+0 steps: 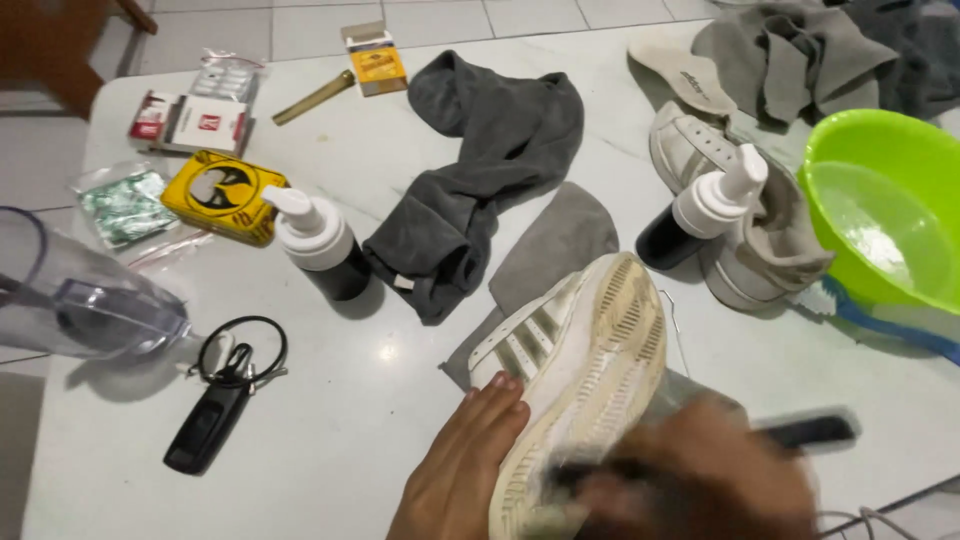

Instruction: The person applies a white cleaning foam to the sole of a white sneaker and scrubs it with a black brush. The person holds the shoe with one hand and scrubs the sole with the other, focusing on the textured pattern of the sole.

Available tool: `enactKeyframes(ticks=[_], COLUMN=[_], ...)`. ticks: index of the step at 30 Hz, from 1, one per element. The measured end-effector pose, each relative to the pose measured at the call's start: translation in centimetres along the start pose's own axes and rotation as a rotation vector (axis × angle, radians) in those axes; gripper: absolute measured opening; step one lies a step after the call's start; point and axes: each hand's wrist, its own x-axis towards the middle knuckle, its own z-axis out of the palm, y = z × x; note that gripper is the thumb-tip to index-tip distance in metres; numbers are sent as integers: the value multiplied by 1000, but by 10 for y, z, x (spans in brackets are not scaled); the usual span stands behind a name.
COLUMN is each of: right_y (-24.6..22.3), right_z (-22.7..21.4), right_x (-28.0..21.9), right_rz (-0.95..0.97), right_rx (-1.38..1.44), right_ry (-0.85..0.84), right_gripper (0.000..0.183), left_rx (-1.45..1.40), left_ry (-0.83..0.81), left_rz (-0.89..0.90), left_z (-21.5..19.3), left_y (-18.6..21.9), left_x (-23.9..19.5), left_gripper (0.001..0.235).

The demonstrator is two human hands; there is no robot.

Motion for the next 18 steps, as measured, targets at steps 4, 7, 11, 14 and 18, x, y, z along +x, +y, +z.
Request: enactKeyframes(ticks=[4, 7, 11, 14, 18], right_y=[12, 13, 10, 25, 34], right_z=[0, 0, 2, 0, 12], right_x=[41, 38, 10, 46, 15], right_rz=[239, -139, -245, -18, -190], right_rx=[-4, -96, 4, 5, -118], right_ry=[-157, 149, 10, -92, -27], right_gripper=[33, 31, 39, 33, 36], left_rx=[-10, -55, 45, -55, -12], left_ry=[24, -36, 31, -37, -4], left_rz=[70, 52, -9, 75, 29], left_z=[-5, -4, 0, -4, -1], left_y=[-2, -11, -4, -11, -5], left_x=[4, -5, 1, -4, 1], left_gripper=[73, 69, 48, 84, 66])
